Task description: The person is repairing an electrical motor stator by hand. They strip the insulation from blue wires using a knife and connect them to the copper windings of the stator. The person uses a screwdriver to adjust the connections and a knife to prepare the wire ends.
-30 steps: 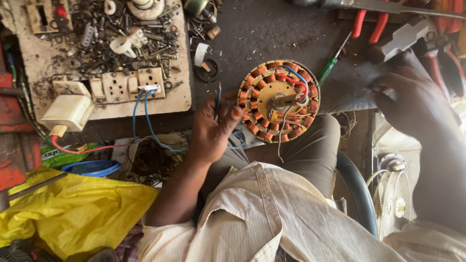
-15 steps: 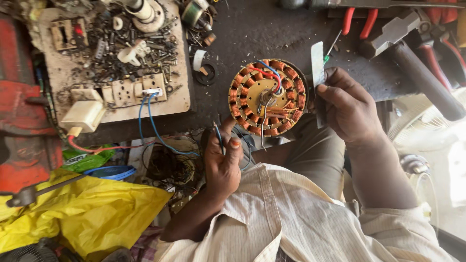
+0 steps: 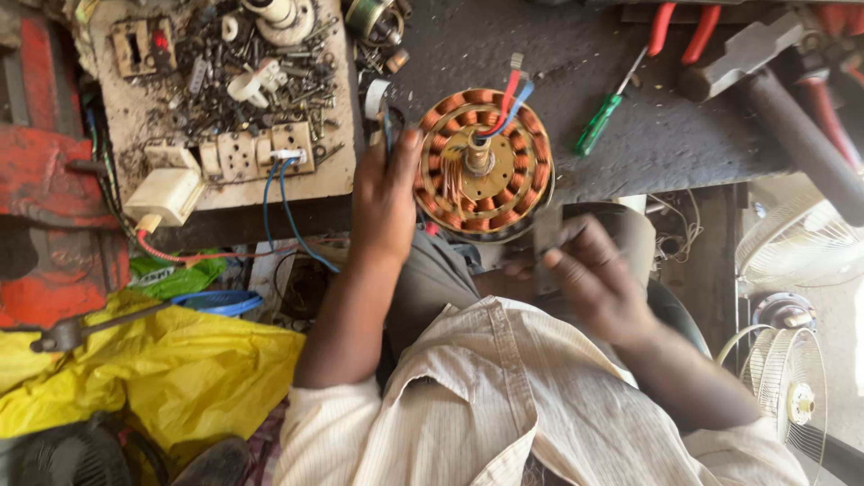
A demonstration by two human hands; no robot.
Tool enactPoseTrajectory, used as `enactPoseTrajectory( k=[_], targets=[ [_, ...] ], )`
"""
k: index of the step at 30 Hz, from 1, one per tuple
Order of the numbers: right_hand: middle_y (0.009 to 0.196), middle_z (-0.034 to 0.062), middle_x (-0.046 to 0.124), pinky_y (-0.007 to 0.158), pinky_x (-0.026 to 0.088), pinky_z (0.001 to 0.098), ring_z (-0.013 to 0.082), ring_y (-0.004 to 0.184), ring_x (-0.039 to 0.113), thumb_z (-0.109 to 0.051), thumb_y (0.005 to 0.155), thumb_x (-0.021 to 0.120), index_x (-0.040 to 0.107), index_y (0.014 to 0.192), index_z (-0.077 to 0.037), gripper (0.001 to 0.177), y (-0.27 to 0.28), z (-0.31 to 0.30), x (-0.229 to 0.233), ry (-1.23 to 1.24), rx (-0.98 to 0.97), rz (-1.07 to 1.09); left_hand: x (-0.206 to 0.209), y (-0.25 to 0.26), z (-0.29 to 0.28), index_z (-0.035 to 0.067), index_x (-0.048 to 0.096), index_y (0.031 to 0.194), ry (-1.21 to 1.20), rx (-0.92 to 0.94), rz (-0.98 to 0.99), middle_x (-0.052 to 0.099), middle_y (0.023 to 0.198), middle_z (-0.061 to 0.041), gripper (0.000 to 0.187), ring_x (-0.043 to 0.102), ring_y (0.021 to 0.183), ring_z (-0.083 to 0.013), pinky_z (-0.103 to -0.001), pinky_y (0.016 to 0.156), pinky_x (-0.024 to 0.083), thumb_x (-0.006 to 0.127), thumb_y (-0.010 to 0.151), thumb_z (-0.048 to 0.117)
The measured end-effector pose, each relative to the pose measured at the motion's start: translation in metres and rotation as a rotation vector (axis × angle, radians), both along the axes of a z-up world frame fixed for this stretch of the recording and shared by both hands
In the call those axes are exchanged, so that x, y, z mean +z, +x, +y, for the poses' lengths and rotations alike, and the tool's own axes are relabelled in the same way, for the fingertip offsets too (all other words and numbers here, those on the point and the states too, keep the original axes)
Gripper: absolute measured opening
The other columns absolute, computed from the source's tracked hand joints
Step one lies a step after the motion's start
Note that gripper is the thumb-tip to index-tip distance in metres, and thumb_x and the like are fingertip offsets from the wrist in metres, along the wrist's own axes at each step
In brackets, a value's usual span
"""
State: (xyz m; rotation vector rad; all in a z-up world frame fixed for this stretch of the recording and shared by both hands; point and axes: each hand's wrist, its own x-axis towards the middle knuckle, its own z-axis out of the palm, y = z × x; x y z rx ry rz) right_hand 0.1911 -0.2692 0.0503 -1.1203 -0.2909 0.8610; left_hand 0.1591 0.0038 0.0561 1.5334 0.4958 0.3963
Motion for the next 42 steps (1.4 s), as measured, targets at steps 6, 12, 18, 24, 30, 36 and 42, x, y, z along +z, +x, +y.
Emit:
enactPoseTrajectory(
  k=[6, 12, 18, 24, 30, 36, 42],
  targets=[
    [0.130, 0.0173, 0.067, 0.106, 0.056, 0.0411, 0.0227, 0.124, 0.066, -0.001, 0.108, 0.051, 0.046, 0.117, -0.003, 0.011, -0.023, 0.022, -0.042, 0.131, 0.152, -0.280, -0.010, 0.036, 0.026, 0.015, 0.057, 0.083, -0.221, -0.348, -0.121, 0.045, 0.075, 0.008, 0.042, 0.042, 0.072, -0.0087, -0.029, 0.070, 0.037, 0.066, 0.103, 0.050],
    [0.117, 0.0223, 0.066, 0.092, 0.058, 0.0413, 0.0299, 0.114, 0.067, 0.001, 0.095, 0.060, 0.054, 0.107, -0.001, 0.013, 0.001, 0.005, -0.039, 0.007, 0.081, -1.125, -0.020, 0.021, 0.026, 0.019, 0.047, 0.086, -0.037, -0.286, -0.106, 0.039, 0.079, 0.011, 0.044, 0.039, 0.075, -0.0047, -0.027, 0.071, 0.033, 0.054, 0.106, 0.057],
    [0.111, 0.0152, 0.064, 0.080, 0.066, 0.0339, 0.0258, 0.098, 0.075, 0.002, 0.102, 0.069, 0.058, 0.118, 0.002, 0.019, 0.005, -0.019, -0.004, -0.199, -0.518, -1.112, -0.022, -0.032, 0.010, 0.016, 0.048, 0.088, -0.229, -0.012, -0.052, 0.035, 0.063, 0.010, 0.037, 0.032, 0.051, -0.0017, -0.022, 0.046, 0.025, 0.063, 0.099, 0.047],
    [0.098, 0.0160, 0.068, 0.092, 0.064, 0.0407, 0.0338, 0.110, 0.075, 0.002, 0.095, 0.078, 0.068, 0.104, 0.004, 0.014, 0.011, 0.010, 0.013, -0.276, -0.525, -1.348, -0.027, -0.055, -0.004, 0.014, 0.041, 0.089, -0.141, -0.058, -0.369, 0.048, 0.069, 0.008, 0.040, 0.039, 0.057, 0.0008, -0.018, 0.049, 0.032, 0.071, 0.110, 0.029],
    [0.103, 0.0178, 0.072, 0.093, 0.064, 0.0374, 0.0337, 0.111, 0.076, 0.003, 0.095, 0.079, 0.070, 0.104, 0.004, 0.013, 0.005, 0.032, 0.022, -0.337, -0.507, -1.341, -0.018, -0.056, -0.014, 0.009, 0.039, 0.092, -0.131, -0.051, -0.336, 0.062, 0.145, -0.026, 0.035, 0.033, 0.067, 0.0023, -0.017, 0.061, 0.036, 0.071, 0.106, 0.012],
    [0.113, 0.0201, 0.074, 0.087, 0.062, 0.0342, 0.0287, 0.103, 0.077, 0.000, 0.095, 0.079, 0.071, 0.105, 0.003, 0.013, 0.005, 0.027, 0.024, -0.427, -0.498, -1.348, -0.020, -0.055, -0.014, 0.009, 0.038, 0.092, -0.053, -0.023, -0.327, 0.065, 0.142, -0.021, 0.036, 0.034, 0.067, 0.0011, -0.017, 0.062, 0.038, 0.072, 0.105, 0.013],
    [0.115, 0.0195, 0.074, 0.085, 0.063, 0.0327, 0.0278, 0.103, 0.077, -0.001, 0.099, 0.079, 0.071, 0.105, 0.003, 0.011, 0.006, 0.027, 0.019, -0.430, -0.498, -1.364, -0.023, -0.054, -0.013, 0.009, 0.040, 0.088, 0.016, -0.005, -0.335, 0.070, 0.132, -0.014, 0.037, 0.032, 0.068, -0.0007, -0.019, 0.061, 0.037, 0.074, 0.103, 0.016]
  ],
)
